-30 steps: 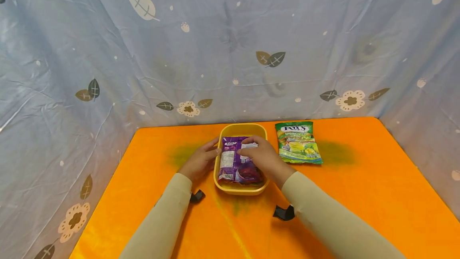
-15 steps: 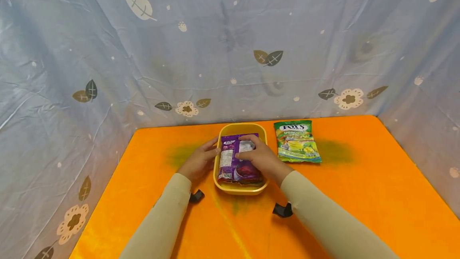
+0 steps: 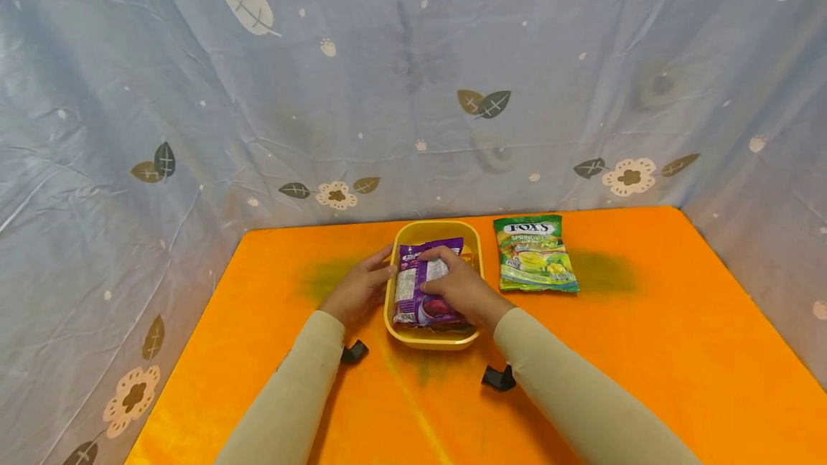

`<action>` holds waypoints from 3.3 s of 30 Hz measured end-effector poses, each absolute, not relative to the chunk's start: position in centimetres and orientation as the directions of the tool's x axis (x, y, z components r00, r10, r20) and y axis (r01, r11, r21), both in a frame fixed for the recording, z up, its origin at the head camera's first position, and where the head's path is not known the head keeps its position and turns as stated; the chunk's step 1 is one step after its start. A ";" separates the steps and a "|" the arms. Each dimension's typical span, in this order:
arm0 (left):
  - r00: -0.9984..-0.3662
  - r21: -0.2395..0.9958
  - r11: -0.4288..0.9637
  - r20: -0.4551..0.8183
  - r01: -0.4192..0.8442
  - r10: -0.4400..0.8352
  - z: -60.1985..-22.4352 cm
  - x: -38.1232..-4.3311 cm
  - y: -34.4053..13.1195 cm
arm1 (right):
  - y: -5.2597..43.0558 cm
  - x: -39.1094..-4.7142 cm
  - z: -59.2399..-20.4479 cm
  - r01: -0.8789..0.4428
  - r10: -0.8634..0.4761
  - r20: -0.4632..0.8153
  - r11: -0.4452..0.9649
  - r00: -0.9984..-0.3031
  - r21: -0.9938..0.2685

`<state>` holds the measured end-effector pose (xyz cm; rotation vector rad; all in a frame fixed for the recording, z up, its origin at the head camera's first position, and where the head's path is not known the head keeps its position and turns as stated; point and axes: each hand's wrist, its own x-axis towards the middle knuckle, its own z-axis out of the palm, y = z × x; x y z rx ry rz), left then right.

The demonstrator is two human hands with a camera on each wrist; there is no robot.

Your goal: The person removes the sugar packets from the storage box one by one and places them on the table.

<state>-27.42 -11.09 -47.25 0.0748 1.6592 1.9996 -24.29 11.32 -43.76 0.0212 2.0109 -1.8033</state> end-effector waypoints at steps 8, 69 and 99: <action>-0.858 0.929 -0.087 -0.292 -0.359 0.423 -47.1 -27.4 -11.1 | 11.3 -24.3 -43.8 0.278 -0.276 -0.307 0.141 -0.911 -0.950; -0.870 0.932 -0.096 -0.285 -0.349 0.404 -47.3 -27.1 -10.9 | 16.1 -24.4 -41.6 0.261 -0.279 -0.246 -0.017 -0.928 -0.965; -0.867 0.927 -0.100 -0.294 -0.361 0.403 -47.2 -27.2 -10.7 | 26.4 -25.9 -41.0 0.222 -0.194 -0.213 -0.024 -0.957 -0.975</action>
